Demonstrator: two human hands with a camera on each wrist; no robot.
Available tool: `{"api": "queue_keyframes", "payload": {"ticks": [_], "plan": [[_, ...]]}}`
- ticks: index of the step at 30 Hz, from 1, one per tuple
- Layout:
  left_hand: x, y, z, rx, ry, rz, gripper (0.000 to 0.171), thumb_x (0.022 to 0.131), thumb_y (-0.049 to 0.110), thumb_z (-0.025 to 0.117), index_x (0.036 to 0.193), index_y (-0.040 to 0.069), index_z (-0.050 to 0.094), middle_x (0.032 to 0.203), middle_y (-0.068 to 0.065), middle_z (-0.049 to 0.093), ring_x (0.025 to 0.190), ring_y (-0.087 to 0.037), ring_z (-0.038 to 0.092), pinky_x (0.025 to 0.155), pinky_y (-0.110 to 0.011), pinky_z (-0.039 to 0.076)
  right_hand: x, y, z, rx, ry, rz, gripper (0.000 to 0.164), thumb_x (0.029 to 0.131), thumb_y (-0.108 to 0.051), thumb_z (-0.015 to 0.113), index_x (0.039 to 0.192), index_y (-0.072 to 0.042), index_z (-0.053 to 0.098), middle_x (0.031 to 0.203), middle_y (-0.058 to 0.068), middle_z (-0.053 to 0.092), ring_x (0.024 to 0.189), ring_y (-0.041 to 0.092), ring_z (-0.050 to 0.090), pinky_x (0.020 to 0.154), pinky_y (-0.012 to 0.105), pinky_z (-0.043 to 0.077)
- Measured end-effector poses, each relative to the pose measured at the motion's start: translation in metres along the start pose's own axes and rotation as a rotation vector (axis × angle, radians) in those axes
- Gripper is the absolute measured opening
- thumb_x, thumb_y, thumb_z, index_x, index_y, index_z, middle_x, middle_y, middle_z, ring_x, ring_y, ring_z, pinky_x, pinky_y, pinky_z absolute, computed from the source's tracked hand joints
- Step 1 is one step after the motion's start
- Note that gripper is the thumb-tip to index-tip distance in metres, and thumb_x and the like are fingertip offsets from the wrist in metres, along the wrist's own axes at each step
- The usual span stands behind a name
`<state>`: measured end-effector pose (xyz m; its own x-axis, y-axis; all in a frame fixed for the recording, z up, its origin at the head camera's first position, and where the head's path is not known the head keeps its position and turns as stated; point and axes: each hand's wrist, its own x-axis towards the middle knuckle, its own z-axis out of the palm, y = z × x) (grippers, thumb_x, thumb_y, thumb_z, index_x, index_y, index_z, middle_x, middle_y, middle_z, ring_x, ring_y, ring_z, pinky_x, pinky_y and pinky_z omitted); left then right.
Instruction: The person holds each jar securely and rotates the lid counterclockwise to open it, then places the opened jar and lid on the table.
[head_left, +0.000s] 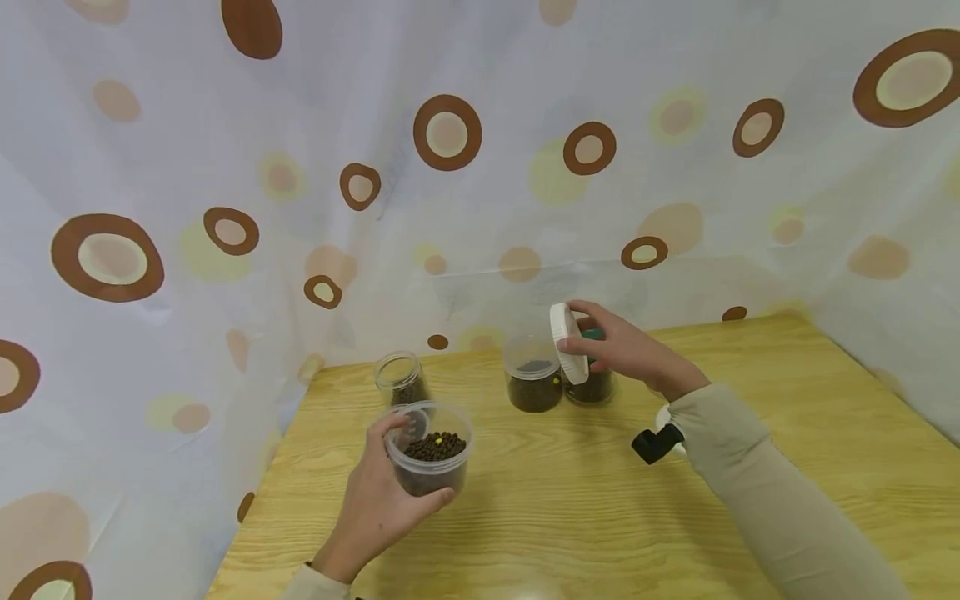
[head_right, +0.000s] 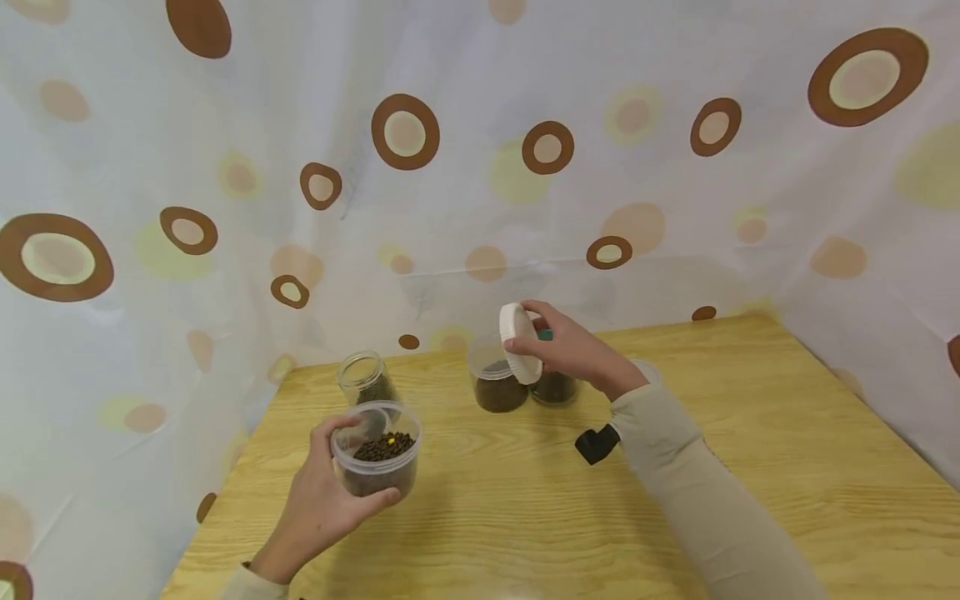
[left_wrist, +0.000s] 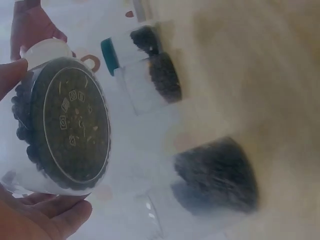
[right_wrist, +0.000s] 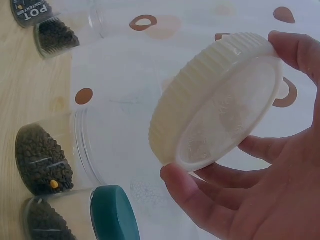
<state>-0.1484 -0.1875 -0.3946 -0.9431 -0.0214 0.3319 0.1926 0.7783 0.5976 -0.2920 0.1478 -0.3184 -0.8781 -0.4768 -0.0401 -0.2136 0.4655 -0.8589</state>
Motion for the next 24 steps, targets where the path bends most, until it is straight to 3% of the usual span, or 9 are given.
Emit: {"api": "queue_keyframes", "payload": {"ticks": [4,8,16,24], "plan": [[-0.024,-0.013,-0.006,0.044,0.03,-0.006,0.099,0.061,0.038,0.093,0.14,0.017,0.037,0.133,-0.014,0.056,0.117,-0.035,0.059,0.088,-0.055,0.052,-0.001,0.002,0.0,0.003,-0.003,-0.027,0.08,0.099,-0.045,0.056,0.161,-0.02,0.011,0.157,0.023,0.031,0.134,0.04,0.048,0.096,0.047,0.053],[-0.037,-0.021,-0.009,0.051,0.03,-0.039,0.099,0.061,0.042,0.093,0.139,0.014,0.039,0.135,-0.01,0.056,0.116,-0.031,0.059,0.089,-0.052,0.051,-0.002,0.005,-0.001,0.011,-0.007,-0.038,0.08,0.099,-0.043,0.056,0.161,-0.019,0.011,0.158,0.023,0.03,0.135,0.041,0.047,0.097,0.05,0.052],[-0.052,-0.035,-0.016,0.06,-0.116,-0.198,0.123,0.059,0.049,0.092,0.153,0.008,0.025,0.139,-0.013,0.056,0.123,-0.035,0.059,0.094,-0.054,0.052,-0.004,0.01,0.0,0.03,-0.013,-0.048,0.079,0.1,-0.042,0.056,0.16,-0.019,0.012,0.157,0.023,0.03,0.137,0.041,0.045,0.099,0.051,0.051],[-0.058,-0.053,-0.012,0.011,-0.203,-0.28,0.12,0.057,0.042,0.094,0.151,0.005,0.03,0.145,-0.015,0.051,0.128,-0.041,0.054,0.097,-0.056,0.05,-0.005,0.008,0.002,0.034,-0.02,-0.063,0.078,0.1,-0.038,0.057,0.16,-0.017,0.012,0.157,0.023,0.031,0.136,0.041,0.046,0.098,0.052,0.051]]}}
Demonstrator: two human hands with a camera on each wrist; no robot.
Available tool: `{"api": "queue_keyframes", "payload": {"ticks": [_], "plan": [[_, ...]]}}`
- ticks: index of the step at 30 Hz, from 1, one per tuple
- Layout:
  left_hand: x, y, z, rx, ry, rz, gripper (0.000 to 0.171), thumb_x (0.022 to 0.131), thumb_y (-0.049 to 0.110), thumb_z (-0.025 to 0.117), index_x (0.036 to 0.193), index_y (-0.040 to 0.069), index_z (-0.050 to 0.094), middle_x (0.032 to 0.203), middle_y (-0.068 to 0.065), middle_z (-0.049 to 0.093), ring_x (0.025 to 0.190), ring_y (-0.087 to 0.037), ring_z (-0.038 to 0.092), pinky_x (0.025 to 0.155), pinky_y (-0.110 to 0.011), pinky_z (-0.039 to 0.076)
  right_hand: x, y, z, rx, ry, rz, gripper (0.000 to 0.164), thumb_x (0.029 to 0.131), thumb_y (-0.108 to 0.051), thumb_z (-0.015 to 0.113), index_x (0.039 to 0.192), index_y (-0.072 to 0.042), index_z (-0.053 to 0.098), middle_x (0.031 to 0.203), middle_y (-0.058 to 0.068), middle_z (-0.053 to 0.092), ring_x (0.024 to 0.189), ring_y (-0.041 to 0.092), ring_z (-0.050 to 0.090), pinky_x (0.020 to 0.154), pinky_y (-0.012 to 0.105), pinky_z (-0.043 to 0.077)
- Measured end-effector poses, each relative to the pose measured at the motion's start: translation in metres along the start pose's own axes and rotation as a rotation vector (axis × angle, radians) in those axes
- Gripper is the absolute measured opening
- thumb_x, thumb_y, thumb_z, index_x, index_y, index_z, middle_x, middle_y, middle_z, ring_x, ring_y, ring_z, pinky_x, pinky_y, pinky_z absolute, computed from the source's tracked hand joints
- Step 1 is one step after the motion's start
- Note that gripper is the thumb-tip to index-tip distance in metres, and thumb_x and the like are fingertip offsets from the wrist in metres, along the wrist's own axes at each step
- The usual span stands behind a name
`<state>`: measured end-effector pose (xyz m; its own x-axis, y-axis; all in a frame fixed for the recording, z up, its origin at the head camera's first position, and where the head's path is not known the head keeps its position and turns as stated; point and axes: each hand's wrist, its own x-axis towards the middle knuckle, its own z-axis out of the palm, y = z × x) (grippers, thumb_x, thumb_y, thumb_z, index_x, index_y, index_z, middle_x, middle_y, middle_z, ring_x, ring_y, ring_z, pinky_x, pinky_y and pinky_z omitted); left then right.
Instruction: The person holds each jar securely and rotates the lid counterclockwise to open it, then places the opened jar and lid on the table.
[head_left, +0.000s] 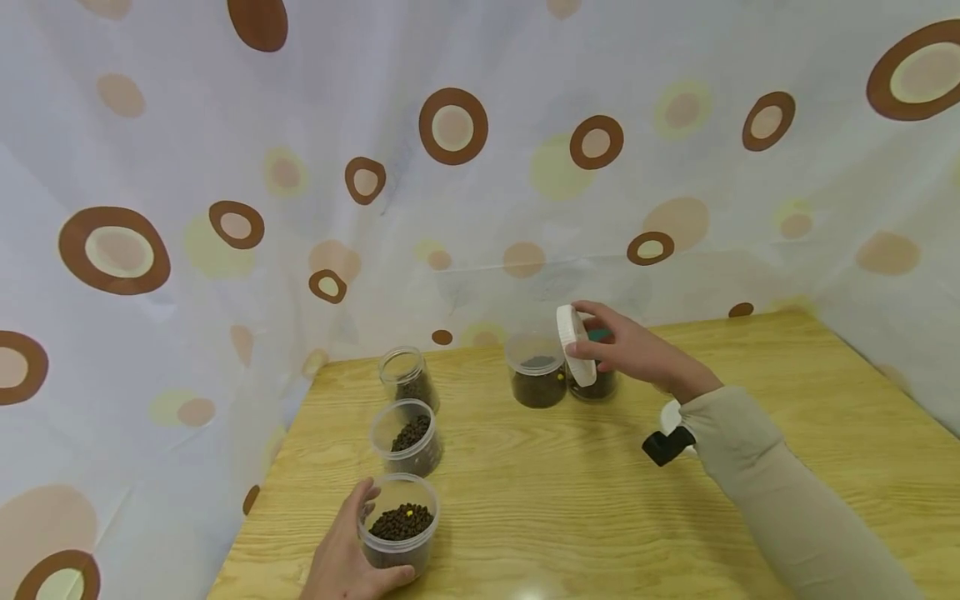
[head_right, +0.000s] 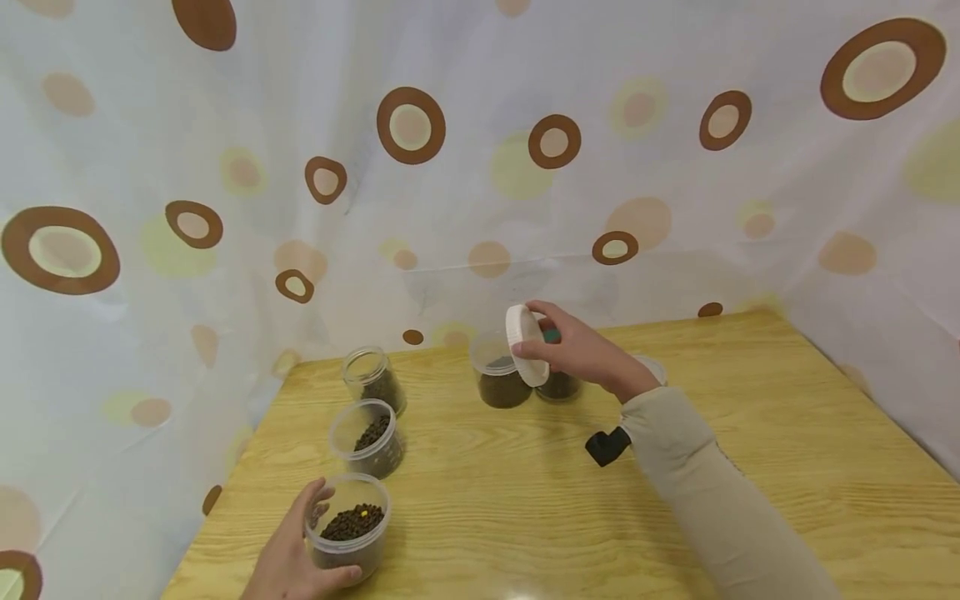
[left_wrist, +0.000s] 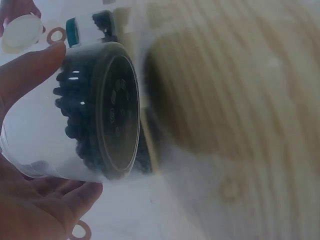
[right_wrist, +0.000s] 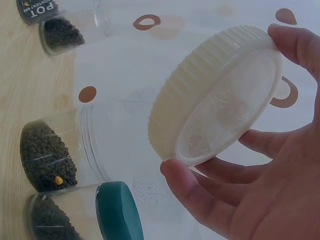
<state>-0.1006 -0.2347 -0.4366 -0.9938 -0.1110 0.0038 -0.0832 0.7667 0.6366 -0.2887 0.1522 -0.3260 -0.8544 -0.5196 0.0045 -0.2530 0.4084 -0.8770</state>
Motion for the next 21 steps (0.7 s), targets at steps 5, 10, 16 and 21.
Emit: {"api": "queue_keyframes", "payload": {"ticks": [5,10,16,21], "plan": [[0.004,-0.008,0.002,-0.016,-0.016,-0.001,0.121,0.059,0.037,0.095,0.152,0.004,0.025,0.148,-0.021,0.046,0.131,-0.046,0.05,0.1,-0.058,0.048,-0.002,-0.002,0.001,-0.004,0.0,-0.001,0.079,0.1,-0.039,0.057,0.16,-0.018,0.011,0.157,0.022,0.032,0.134,0.04,0.048,0.097,0.05,0.051],[0.009,-0.014,0.002,0.055,-0.012,-0.019,0.121,0.058,0.038,0.096,0.152,0.005,0.028,0.143,-0.021,0.047,0.128,-0.042,0.051,0.098,-0.057,0.048,-0.003,-0.001,0.002,-0.009,-0.007,-0.001,0.08,0.099,-0.04,0.058,0.161,-0.018,0.011,0.157,0.022,0.031,0.133,0.038,0.049,0.096,0.047,0.052],[0.014,-0.017,0.004,0.111,-0.02,-0.054,0.121,0.057,0.037,0.096,0.152,0.005,0.029,0.141,-0.018,0.051,0.127,-0.042,0.051,0.095,-0.057,0.049,-0.003,0.002,0.004,-0.017,-0.016,-0.002,0.08,0.1,-0.039,0.057,0.161,-0.017,0.01,0.158,0.023,0.03,0.132,0.039,0.05,0.093,0.045,0.053],[0.018,-0.015,0.004,0.179,-0.022,-0.048,0.122,0.06,0.038,0.095,0.154,0.007,0.025,0.144,-0.019,0.048,0.129,-0.043,0.049,0.097,-0.058,0.047,-0.003,0.002,0.005,-0.025,-0.031,0.014,0.081,0.099,-0.039,0.058,0.161,-0.016,0.01,0.157,0.024,0.03,0.133,0.041,0.049,0.094,0.045,0.053]]}}
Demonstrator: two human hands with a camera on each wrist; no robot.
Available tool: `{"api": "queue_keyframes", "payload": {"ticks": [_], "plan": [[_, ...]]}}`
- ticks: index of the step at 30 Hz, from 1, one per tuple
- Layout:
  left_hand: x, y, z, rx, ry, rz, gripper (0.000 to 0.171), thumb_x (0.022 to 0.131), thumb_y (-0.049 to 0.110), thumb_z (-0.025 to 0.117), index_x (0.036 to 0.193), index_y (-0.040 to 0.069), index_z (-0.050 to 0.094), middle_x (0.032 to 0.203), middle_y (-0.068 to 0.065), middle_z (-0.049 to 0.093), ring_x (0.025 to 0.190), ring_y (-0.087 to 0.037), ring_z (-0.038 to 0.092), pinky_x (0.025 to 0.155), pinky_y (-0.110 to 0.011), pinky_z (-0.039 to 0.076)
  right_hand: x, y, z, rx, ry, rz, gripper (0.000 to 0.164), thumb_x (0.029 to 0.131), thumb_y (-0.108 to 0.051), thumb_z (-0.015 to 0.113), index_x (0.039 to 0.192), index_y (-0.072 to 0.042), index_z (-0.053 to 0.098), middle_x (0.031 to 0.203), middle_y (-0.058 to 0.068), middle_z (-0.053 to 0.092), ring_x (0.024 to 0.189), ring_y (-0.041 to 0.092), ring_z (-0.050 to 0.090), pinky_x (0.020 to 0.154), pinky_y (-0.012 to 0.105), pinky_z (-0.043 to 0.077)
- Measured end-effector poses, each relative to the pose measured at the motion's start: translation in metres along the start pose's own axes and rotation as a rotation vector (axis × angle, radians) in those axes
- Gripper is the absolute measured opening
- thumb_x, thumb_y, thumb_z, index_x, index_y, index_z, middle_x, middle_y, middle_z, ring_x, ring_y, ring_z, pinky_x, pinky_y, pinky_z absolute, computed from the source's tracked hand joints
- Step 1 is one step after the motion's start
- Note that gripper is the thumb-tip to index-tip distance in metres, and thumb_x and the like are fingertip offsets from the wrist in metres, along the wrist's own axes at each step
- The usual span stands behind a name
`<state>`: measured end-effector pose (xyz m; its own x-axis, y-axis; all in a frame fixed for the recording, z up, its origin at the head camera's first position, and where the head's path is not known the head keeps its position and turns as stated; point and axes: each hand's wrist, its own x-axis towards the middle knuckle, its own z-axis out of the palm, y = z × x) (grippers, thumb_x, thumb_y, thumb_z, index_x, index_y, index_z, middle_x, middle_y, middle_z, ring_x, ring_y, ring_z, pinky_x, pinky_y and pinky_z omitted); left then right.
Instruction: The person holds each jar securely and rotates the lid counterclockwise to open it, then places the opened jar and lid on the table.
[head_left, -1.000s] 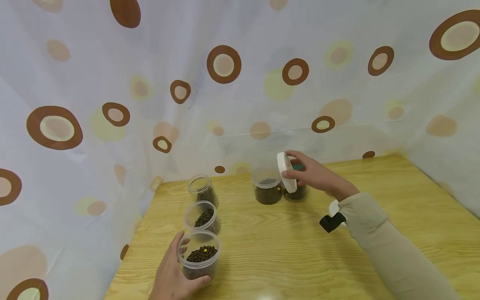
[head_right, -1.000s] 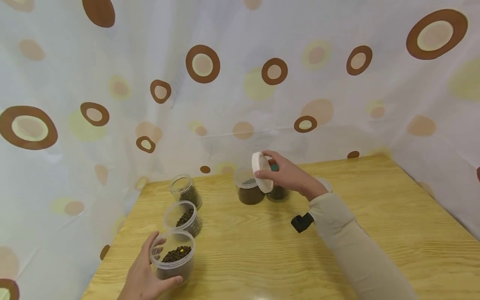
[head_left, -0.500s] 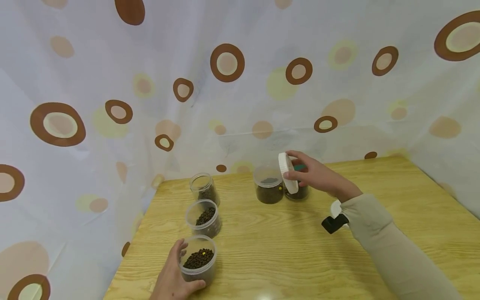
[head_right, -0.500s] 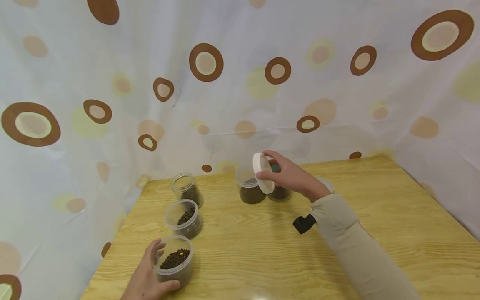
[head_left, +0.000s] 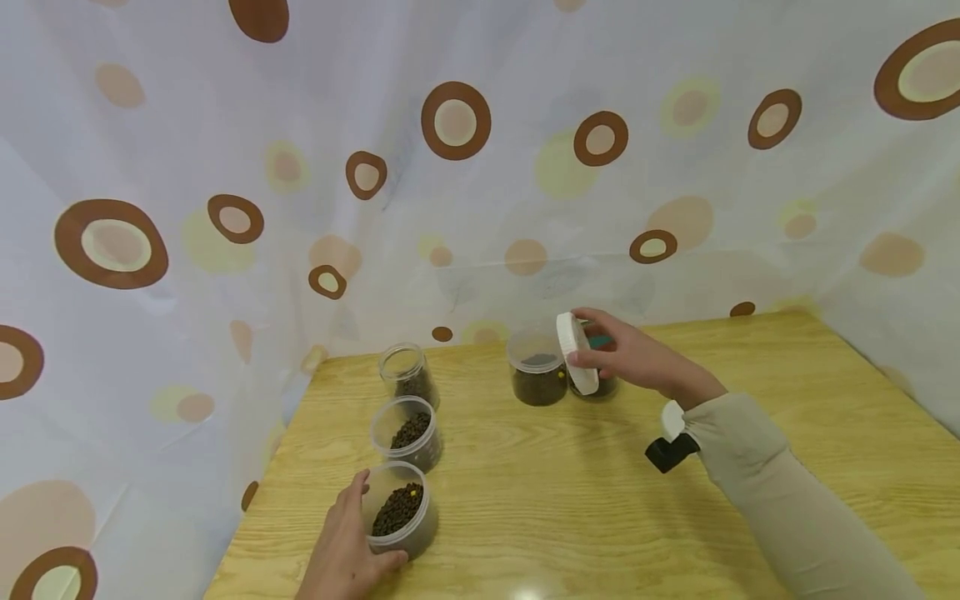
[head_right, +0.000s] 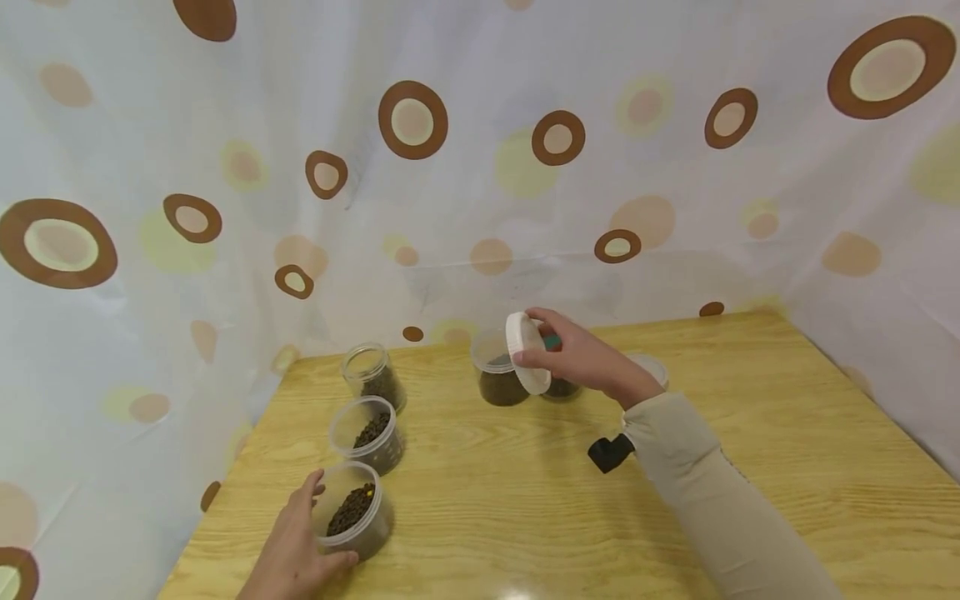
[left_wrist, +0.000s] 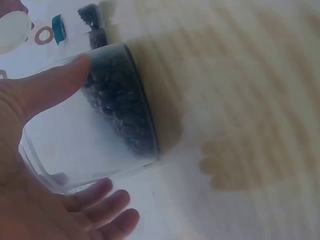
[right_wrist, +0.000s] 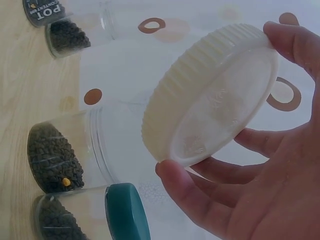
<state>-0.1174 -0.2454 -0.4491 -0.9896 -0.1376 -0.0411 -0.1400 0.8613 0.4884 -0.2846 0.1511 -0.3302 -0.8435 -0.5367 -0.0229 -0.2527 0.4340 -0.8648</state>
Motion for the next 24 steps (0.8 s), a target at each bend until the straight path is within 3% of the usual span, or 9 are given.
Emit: {"api": "queue_keyframes", "payload": {"ticks": [8,16,24], "plan": [[0.005,0.003,-0.003,0.098,-0.005,0.041,0.121,0.061,0.04,0.094,0.154,0.006,0.024,0.139,-0.028,0.049,0.125,-0.047,0.051,0.096,-0.059,0.047,-0.003,0.001,-0.001,-0.017,-0.017,0.022,0.083,0.099,-0.04,0.058,0.161,-0.016,0.009,0.158,0.025,0.028,0.135,0.042,0.046,0.094,0.045,0.052],[0.011,0.005,-0.005,0.113,-0.021,0.028,0.122,0.061,0.043,0.093,0.155,0.008,0.024,0.14,-0.03,0.047,0.126,-0.049,0.049,0.094,-0.06,0.047,-0.004,0.003,-0.003,-0.02,-0.027,0.021,0.084,0.098,-0.041,0.059,0.161,-0.018,0.008,0.158,0.025,0.028,0.135,0.042,0.047,0.093,0.045,0.053],[0.008,0.01,-0.013,0.111,-0.039,0.01,0.136,0.056,0.054,0.092,0.157,0.005,0.015,0.153,-0.031,0.029,0.135,-0.055,0.036,0.098,-0.069,0.04,-0.01,0.013,-0.007,-0.013,-0.03,0.012,0.082,0.098,-0.039,0.059,0.161,-0.018,0.011,0.155,0.025,0.03,0.133,0.042,0.049,0.097,0.05,0.052]]}}
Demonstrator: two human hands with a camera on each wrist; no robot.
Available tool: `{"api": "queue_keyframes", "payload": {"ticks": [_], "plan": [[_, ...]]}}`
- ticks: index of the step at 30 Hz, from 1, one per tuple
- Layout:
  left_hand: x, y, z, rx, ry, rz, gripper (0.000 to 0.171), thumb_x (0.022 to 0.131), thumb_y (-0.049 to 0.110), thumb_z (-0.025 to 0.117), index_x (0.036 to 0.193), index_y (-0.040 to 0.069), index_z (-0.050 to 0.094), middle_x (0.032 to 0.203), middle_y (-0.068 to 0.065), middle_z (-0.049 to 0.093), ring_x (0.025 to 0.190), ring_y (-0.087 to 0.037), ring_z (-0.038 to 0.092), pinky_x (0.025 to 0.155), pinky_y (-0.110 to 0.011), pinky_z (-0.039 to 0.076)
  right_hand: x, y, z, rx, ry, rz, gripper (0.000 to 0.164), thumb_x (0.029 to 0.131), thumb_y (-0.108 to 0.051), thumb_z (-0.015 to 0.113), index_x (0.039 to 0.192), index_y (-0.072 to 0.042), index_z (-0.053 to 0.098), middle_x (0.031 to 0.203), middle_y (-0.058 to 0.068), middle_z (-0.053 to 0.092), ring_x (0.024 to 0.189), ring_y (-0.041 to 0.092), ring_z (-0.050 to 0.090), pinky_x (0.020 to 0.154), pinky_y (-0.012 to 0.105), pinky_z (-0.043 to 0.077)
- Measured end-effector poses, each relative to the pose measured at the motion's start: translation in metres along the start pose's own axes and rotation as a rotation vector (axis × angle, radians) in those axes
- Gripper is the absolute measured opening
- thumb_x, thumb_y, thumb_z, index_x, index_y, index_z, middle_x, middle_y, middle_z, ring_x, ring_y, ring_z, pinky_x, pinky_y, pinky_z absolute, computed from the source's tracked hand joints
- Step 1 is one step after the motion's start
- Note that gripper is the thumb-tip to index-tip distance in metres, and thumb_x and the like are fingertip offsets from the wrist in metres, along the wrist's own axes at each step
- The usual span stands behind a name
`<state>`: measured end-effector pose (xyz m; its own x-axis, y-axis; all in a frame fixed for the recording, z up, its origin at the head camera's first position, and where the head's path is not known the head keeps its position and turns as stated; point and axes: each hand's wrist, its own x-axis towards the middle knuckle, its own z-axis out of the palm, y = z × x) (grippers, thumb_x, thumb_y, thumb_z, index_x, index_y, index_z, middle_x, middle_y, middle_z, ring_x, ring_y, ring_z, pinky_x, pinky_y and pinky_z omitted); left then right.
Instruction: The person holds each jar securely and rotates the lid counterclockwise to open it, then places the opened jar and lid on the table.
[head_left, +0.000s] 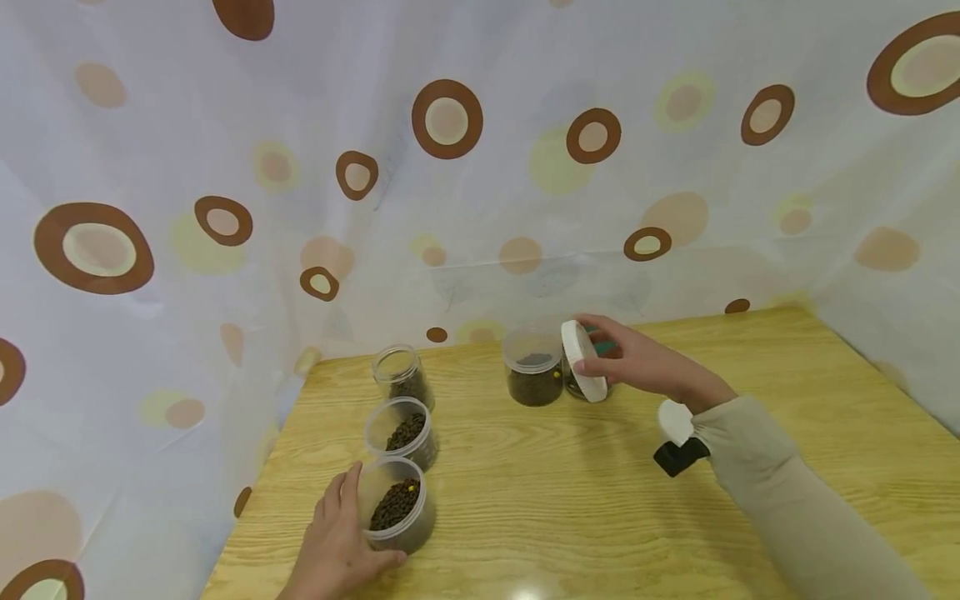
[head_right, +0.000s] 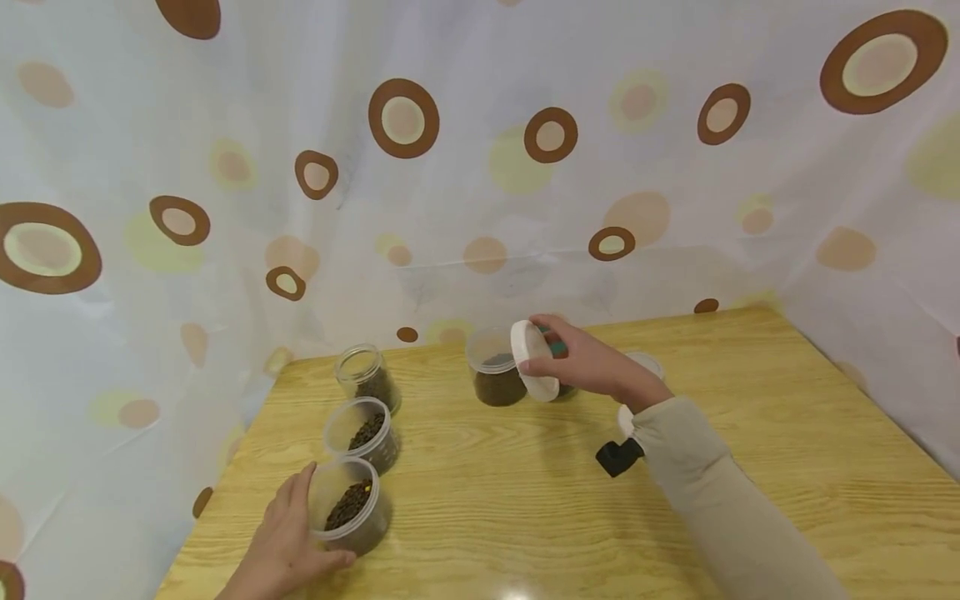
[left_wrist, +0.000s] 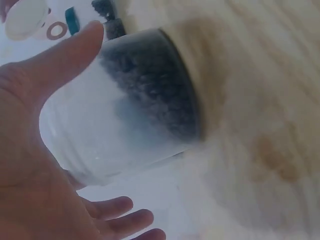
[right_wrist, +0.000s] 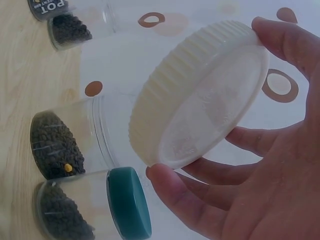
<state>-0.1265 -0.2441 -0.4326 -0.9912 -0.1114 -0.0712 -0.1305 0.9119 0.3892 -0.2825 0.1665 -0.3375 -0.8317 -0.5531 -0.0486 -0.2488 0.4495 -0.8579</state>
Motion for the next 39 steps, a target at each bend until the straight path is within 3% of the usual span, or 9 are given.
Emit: {"api": "queue_keyframes", "payload": {"ticks": [4,9,11,15,19,22,29,32,39], "plan": [[-0.006,0.006,-0.012,-0.018,0.064,0.064,0.128,0.063,0.058,0.087,0.156,0.003,0.019,0.156,-0.029,0.025,0.138,-0.055,0.032,0.1,-0.072,0.036,-0.007,0.004,-0.004,-0.025,0.017,0.0,0.08,0.098,-0.038,0.06,0.16,-0.018,0.013,0.154,0.025,0.031,0.134,0.045,0.047,0.097,0.051,0.052],[-0.011,0.021,-0.023,-0.145,0.282,0.254,0.079,0.085,0.044,0.076,0.145,0.001,0.044,0.15,-0.022,0.043,0.136,-0.046,0.042,0.101,-0.067,0.041,-0.021,0.007,-0.01,-0.064,0.039,0.009,0.081,0.098,-0.038,0.061,0.16,-0.016,0.013,0.155,0.025,0.031,0.132,0.045,0.05,0.096,0.051,0.052],[-0.01,0.031,-0.025,-0.211,0.335,0.332,0.061,0.09,0.035,0.072,0.139,0.005,0.053,0.147,-0.017,0.049,0.135,-0.041,0.045,0.101,-0.065,0.042,-0.03,0.009,-0.013,-0.084,0.055,0.011,0.081,0.098,-0.038,0.061,0.16,-0.016,0.013,0.155,0.025,0.031,0.13,0.043,0.053,0.094,0.048,0.052],[-0.005,0.057,-0.029,-0.299,0.352,0.438,0.047,0.093,0.028,0.07,0.134,0.01,0.058,0.145,-0.01,0.052,0.136,-0.035,0.045,0.103,-0.063,0.043,-0.047,0.013,-0.018,-0.137,0.081,0.012,0.082,0.097,-0.039,0.062,0.16,-0.017,0.015,0.154,0.025,0.035,0.127,0.041,0.055,0.088,0.04,0.052],[0.001,0.078,-0.031,-0.325,0.389,0.552,0.045,0.091,0.02,0.071,0.133,0.009,0.059,0.144,-0.007,0.053,0.136,-0.031,0.047,0.103,-0.056,0.045,-0.063,0.018,-0.019,-0.203,0.094,0.032,0.083,0.095,-0.041,0.064,0.159,-0.016,0.017,0.151,0.025,0.038,0.128,0.043,0.053,0.083,0.037,0.054],[0.002,0.088,-0.028,-0.33,0.396,0.6,0.045,0.091,0.019,0.072,0.132,0.009,0.059,0.144,-0.006,0.053,0.134,-0.031,0.048,0.1,-0.054,0.047,-0.073,0.022,-0.018,-0.26,0.107,0.042,0.085,0.094,-0.042,0.066,0.158,-0.012,0.02,0.151,0.026,0.039,0.126,0.044,0.053,0.079,0.037,0.054],[0.004,0.099,-0.022,-0.33,0.383,0.63,0.044,0.09,0.02,0.073,0.131,0.009,0.06,0.143,-0.006,0.054,0.134,-0.034,0.049,0.1,-0.059,0.047,-0.094,0.037,-0.015,-0.368,0.132,0.061,0.09,0.089,-0.044,0.071,0.156,-0.005,0.025,0.146,0.03,0.04,0.113,0.041,0.057,0.072,0.038,0.053],[0.004,0.101,-0.021,-0.328,0.386,0.636,0.045,0.089,0.019,0.073,0.131,0.009,0.061,0.143,-0.007,0.054,0.133,-0.034,0.049,0.1,-0.059,0.046,-0.099,0.047,-0.007,-0.463,0.143,0.08,0.095,0.084,-0.049,0.074,0.154,-0.002,0.029,0.14,0.034,0.041,0.104,0.036,0.059,0.071,0.04,0.052],[0.003,0.104,-0.017,-0.332,0.298,0.556,0.047,0.088,0.023,0.075,0.131,0.009,0.06,0.146,-0.009,0.051,0.136,-0.036,0.046,0.104,-0.061,0.044,-0.107,0.07,0.017,-0.663,0.1,0.094,0.1,0.071,-0.051,0.083,0.144,0.003,0.042,0.131,0.032,0.05,0.095,0.033,0.061,0.066,0.04,0.051]]}}
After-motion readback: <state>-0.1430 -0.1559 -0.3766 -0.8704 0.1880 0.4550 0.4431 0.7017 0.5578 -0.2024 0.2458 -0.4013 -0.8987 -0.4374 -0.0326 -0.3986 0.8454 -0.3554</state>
